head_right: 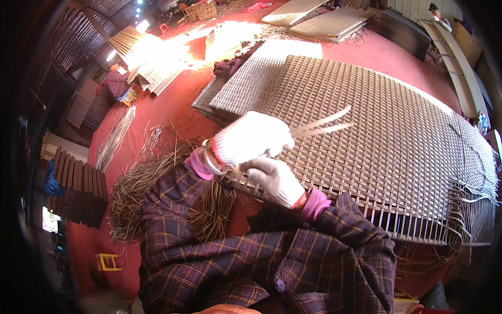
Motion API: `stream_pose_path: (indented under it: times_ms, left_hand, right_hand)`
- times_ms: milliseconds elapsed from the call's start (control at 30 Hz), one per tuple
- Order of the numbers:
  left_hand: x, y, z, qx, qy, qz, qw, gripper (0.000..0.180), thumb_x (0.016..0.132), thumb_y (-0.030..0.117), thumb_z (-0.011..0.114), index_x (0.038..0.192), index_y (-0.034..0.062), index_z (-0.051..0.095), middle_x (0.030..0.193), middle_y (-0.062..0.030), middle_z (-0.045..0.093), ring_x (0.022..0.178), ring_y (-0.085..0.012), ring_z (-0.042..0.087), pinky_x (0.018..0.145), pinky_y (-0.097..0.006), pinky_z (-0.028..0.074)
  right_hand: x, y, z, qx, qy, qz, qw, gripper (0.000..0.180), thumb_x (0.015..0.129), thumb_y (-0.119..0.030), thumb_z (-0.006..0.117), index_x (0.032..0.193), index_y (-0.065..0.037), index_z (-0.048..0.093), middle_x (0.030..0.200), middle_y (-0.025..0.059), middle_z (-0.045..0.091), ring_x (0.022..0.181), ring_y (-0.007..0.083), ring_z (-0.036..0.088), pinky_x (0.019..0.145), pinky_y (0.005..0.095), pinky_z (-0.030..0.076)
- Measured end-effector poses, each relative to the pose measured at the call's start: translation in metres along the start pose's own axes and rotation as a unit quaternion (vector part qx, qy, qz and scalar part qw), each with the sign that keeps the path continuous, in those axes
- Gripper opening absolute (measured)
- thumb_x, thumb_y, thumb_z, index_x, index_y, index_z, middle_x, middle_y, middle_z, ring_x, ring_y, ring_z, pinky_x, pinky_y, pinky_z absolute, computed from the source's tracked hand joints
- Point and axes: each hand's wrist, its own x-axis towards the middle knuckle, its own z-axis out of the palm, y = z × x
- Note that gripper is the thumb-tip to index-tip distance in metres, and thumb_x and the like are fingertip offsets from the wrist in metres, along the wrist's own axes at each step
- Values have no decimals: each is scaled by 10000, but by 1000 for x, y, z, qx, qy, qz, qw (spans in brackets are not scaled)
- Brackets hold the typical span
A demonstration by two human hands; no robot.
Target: The person weaves thin strips of material into a large rectangular basket frame, threading each strip through the vertical ribs and pulling it taut. The person repeatedly adjusts the woven section and continues adding strips along the edge of the basket.
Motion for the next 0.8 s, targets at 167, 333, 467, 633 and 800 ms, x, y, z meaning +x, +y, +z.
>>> stream_pose_path:
  times_ms: [167,333,467,633,800]
  left_hand:
    - [-37,-1,-26,-26,27,-103,994,354,1069,340,686,1080,-4,767,869,-31,713,736,-103,624,651,-270,519]
    - [-62,-4,-15,-142,76,-185,969,274,1084,204,641,978,-18,761,765,-25,677,688,-110,609,646,-300,508]
    - [-68,-1,-15,-120,63,-275,952,285,1100,259,674,1049,5,792,756,73,624,617,-8,434,551,-206,333]
    - [-62,1,-2,-80,72,-316,943,282,1095,255,674,1010,2,763,791,17,680,661,-52,577,613,-252,469]
    - [-53,-15,20,60,70,-137,986,215,1074,180,661,1046,-12,754,861,-56,714,707,-127,673,633,-317,538]
  right_hand:
    - [6,-34,-29,223,116,-32,967,366,1094,-176,673,1395,33,671,1171,51,730,1007,124,664,973,311,548]
    - [12,-38,-60,279,214,-30,936,334,1123,-221,651,1304,52,715,839,15,667,758,89,601,694,257,489]
    - [2,-25,-70,278,183,-46,942,276,1129,-195,648,1274,22,739,771,0,656,665,91,571,646,252,474]
    - [2,-20,-55,206,192,-13,959,288,1147,-197,606,1268,30,736,787,-6,644,716,93,561,699,258,473]
    - [6,-21,-38,148,194,1,970,258,1104,-260,687,1129,-36,813,805,-7,698,671,47,566,618,224,476]
